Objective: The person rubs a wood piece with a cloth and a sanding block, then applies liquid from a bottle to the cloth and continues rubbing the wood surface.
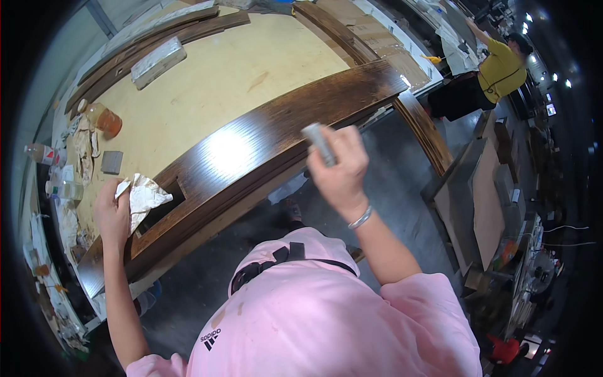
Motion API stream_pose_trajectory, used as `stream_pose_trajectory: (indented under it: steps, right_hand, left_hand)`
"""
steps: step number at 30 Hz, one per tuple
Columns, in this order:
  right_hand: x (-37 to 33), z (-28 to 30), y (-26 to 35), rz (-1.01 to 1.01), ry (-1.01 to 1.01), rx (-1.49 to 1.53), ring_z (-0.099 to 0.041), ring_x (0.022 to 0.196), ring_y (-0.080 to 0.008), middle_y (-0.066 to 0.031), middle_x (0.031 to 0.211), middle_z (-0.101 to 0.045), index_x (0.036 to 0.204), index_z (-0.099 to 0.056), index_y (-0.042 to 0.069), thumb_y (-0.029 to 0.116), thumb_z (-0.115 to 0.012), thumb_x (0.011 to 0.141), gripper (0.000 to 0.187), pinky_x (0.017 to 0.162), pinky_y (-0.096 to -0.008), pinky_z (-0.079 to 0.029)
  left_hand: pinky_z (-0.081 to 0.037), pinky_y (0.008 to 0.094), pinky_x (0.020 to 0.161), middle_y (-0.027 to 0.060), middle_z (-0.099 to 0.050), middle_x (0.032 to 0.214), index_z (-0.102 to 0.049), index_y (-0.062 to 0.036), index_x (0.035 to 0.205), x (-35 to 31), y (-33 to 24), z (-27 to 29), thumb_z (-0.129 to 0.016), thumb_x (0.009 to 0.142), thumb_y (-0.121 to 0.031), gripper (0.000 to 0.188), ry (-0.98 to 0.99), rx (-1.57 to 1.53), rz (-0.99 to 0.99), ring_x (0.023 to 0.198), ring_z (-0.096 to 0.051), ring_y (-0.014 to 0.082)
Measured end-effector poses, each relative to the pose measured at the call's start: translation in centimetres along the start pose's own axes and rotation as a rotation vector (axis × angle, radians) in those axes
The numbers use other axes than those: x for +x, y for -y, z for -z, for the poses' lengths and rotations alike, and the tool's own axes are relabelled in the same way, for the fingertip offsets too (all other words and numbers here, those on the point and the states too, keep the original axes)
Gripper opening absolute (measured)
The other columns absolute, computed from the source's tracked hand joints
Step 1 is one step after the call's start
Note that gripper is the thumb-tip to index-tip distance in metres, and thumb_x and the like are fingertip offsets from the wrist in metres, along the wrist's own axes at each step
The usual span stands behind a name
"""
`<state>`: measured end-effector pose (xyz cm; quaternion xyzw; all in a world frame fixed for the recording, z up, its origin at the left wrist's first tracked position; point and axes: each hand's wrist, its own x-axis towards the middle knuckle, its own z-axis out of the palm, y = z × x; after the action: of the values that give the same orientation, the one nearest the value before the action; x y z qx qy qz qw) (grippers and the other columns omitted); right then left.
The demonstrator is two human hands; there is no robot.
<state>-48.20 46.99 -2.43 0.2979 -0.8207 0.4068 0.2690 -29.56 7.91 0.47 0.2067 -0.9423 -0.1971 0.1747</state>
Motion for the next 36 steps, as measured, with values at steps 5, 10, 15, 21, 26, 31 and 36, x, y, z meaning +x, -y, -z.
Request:
stream_pose_trajectory:
  steps: [5, 10, 15, 21, 26, 31, 36]
  right_hand:
    - [3.1, 4.3, -7.9, -0.142, -0.173, -0.248, -0.059, 0.076, -0.0308, -0.0131, 0.086, -0.057, 0.105, -0.071, 0.0, -0.001, -0.069, 0.074, 0.031, 0.067, -0.0407, -0.049]
    - [1.9, 3.5, -6.3, -0.001, -0.101, -0.142, -0.061, 0.078, -0.0318, -0.0138, 0.089, -0.059, 0.107, -0.07, 0.0, 0.002, -0.073, 0.072, 0.034, 0.07, -0.0404, -0.051]
    - [2.4, 3.4, -7.2, -0.131, -0.146, -0.095, -0.061, 0.078, -0.0312, -0.0138, 0.088, -0.059, 0.104, -0.071, -0.001, 0.002, -0.073, 0.073, 0.031, 0.072, -0.04, -0.05]
    - [6.0, 6.9, -17.9, -0.182, -0.273, -0.374, -0.061, 0.078, -0.0326, -0.0139, 0.086, -0.06, 0.094, -0.072, -0.001, 0.013, -0.073, 0.077, 0.023, 0.072, -0.042, -0.049]
    - [7.5, 9.2, -20.0, -0.349, -0.347, -0.457, -0.061, 0.078, -0.0298, -0.0146, 0.083, -0.061, 0.093, -0.072, -0.001, 0.017, -0.075, 0.079, 0.022, 0.073, -0.0402, -0.049]
    - [9.8, 8.4, -16.9, -0.428, -0.213, 0.192, -0.061, 0.072, -0.0093, -0.0041, 0.083, -0.068, 0.104, -0.068, -0.006, 0.014, -0.07, 0.085, 0.027, 0.066, -0.0252, -0.049]
    - [14.3, 5.9, -14.6, -0.42, 0.179, 0.575, -0.056, 0.077, -0.0043, 0.0008, 0.089, -0.064, 0.11, -0.066, -0.002, 0.011, -0.065, 0.088, 0.025, 0.069, -0.0204, -0.044]
  left_hand:
    - [-0.046, 0.0392, 0.071, 0.0194, -0.061, 0.087, -0.063, 0.001, 0.1, -0.2, 0.0, 0.2, -0.057, 0.089, -0.007, 0.015, 0.018, -0.031, 0.032, 0.079, -0.061, 0.0341]
    - [-0.046, 0.0376, 0.071, 0.0188, -0.06, 0.085, -0.063, 0.0016, 0.099, 0.0, -0.1, 0.0, -0.057, 0.091, -0.007, 0.013, 0.031, -0.027, 0.034, 0.077, -0.059, 0.031]
    - [-0.046, 0.0366, 0.071, 0.0179, -0.061, 0.086, -0.063, 0.0014, 0.099, -0.1, 0.4, 0.0, -0.057, 0.091, -0.007, 0.013, 0.016, -0.011, 0.022, 0.077, -0.059, 0.0289]
    - [-0.046, 0.0366, 0.07, 0.0165, -0.061, 0.083, -0.064, 0.0, 0.098, 0.0, -0.9, 0.5, -0.057, 0.091, -0.008, 0.012, -0.007, 0.035, 0.017, 0.075, -0.059, 0.0282]
    - [-0.046, 0.0375, 0.07, 0.0174, -0.062, 0.083, -0.064, -0.0004, 0.098, -0.3, -0.8, 0.6, -0.058, 0.09, -0.008, 0.013, -0.021, 0.047, 0.001, 0.075, -0.061, 0.0312]
    - [-0.048, 0.0403, 0.072, 0.0203, -0.064, 0.087, -0.065, -0.0007, 0.099, 0.1, 0.4, -0.2, -0.06, 0.088, -0.01, 0.015, -0.004, 0.044, -0.031, 0.081, -0.064, 0.0359]
    - [-0.05, 0.0377, 0.074, 0.0187, -0.066, 0.089, -0.067, -0.0003, 0.107, -0.8, 0.7, 0.2, -0.059, 0.09, -0.008, 0.02, -0.022, 0.073, 0.018, 0.081, -0.066, 0.0336]
